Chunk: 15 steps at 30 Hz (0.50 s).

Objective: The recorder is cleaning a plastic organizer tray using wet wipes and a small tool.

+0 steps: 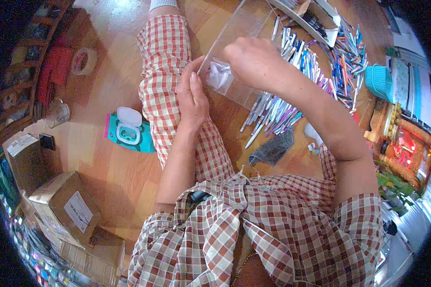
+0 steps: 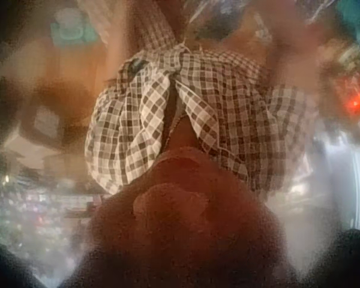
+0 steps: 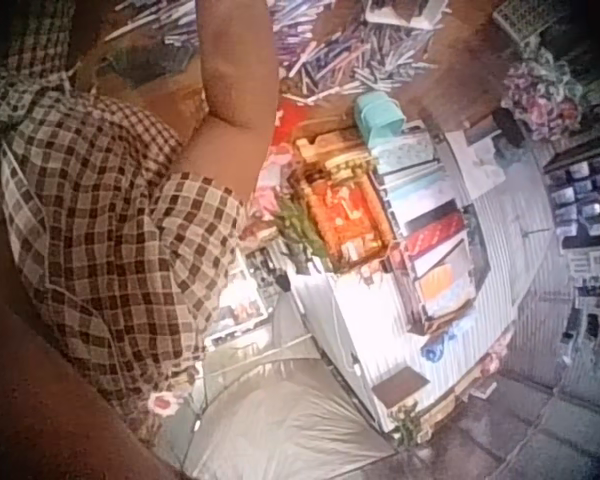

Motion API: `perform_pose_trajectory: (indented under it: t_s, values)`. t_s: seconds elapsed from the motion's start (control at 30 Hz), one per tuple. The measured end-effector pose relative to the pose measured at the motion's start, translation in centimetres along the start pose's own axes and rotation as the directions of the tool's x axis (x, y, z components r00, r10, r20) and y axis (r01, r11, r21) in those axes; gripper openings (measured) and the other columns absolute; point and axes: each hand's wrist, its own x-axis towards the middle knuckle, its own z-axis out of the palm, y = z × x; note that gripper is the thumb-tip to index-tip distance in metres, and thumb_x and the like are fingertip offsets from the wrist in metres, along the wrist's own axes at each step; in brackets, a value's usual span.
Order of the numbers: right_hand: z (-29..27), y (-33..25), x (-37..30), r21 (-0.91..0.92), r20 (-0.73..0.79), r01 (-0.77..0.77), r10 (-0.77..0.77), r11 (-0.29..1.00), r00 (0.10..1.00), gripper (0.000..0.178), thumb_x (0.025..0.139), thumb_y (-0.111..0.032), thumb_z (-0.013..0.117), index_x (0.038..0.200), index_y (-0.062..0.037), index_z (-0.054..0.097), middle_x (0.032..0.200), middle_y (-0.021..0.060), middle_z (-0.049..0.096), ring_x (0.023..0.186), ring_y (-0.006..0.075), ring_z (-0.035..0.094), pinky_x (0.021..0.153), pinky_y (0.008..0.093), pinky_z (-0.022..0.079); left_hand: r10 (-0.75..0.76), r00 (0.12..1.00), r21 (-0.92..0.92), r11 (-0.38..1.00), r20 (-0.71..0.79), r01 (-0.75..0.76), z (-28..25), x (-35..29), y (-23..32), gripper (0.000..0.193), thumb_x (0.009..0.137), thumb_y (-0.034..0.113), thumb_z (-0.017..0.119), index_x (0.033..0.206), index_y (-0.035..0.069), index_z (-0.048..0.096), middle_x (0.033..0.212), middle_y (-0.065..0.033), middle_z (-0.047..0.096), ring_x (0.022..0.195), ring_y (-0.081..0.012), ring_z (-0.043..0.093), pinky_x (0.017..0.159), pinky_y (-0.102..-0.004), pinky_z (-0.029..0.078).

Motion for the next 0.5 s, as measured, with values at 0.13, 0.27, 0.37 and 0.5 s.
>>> perform_pose_trajectory:
  t_s: [0.13,0.27,0.37,0.5]
  values:
    - [1.5,1.1,0.2,0.107,0.103,0.079,-0.09,0.991,0.991,0.012,0.068,-0.009,0.058,0.075,-0.0009,0.064,0.074,0.018,0.063,0.075,0.0323,0.063,0.064,0.0416,0.05,0.011,1.0,-0.025,1.0,0.007,-0.011,0.2,0.0,-0.3,0.036,0.093,0.017,0.029,0.108,-0.003,0.053,0.097,-0.0158,0.059,0.091,-0.0233,0.057,0.082,-0.0337,0.043]
    - [1.0,2.3,-1.3,0.304,-0.002,0.12,-0.125,0.945,0.992,0.016,0.068,-0.013,0.061,0.07,0.0038,0.06,0.061,0.0167,0.058,0.061,0.0286,0.059,0.057,0.0371,0.044,0.016,1.0,-0.003,1.0,0.011,-0.016,0.5,0.0,-0.4,0.037,0.093,0.019,0.028,0.108,-0.004,0.053,0.098,-0.0156,0.059,0.094,-0.0232,0.056,0.084,-0.0332,0.042]
    - [0.4,4.7,-2.4,0.563,-0.14,0.165,-0.103,0.81,0.985,0.016,0.068,-0.012,0.061,0.068,0.0032,0.059,0.057,0.0127,0.056,0.054,0.019,0.053,0.052,0.0321,0.041,-0.012,0.997,-0.025,1.0,0.082,0.014,0.4,-0.1,-0.5,0.039,0.094,0.022,0.028,0.11,-0.003,0.052,0.101,-0.0144,0.058,0.097,-0.0223,0.055,0.085,-0.0332,0.041]
    - [2.4,7.3,-2.5,0.754,-0.17,0.164,-0.052,0.637,0.984,0.018,0.071,-0.014,0.063,0.062,0.0004,0.058,0.052,0.0003,0.048,0.051,0.0083,0.045,0.047,0.0254,0.034,-0.222,0.972,-0.084,0.97,0.076,0.228,-0.5,-0.5,-1.5,0.033,0.093,0.027,0.034,0.109,0.003,0.05,0.083,-0.004,0.051,0.065,-0.0061,0.044,0.052,-0.0178,0.036]
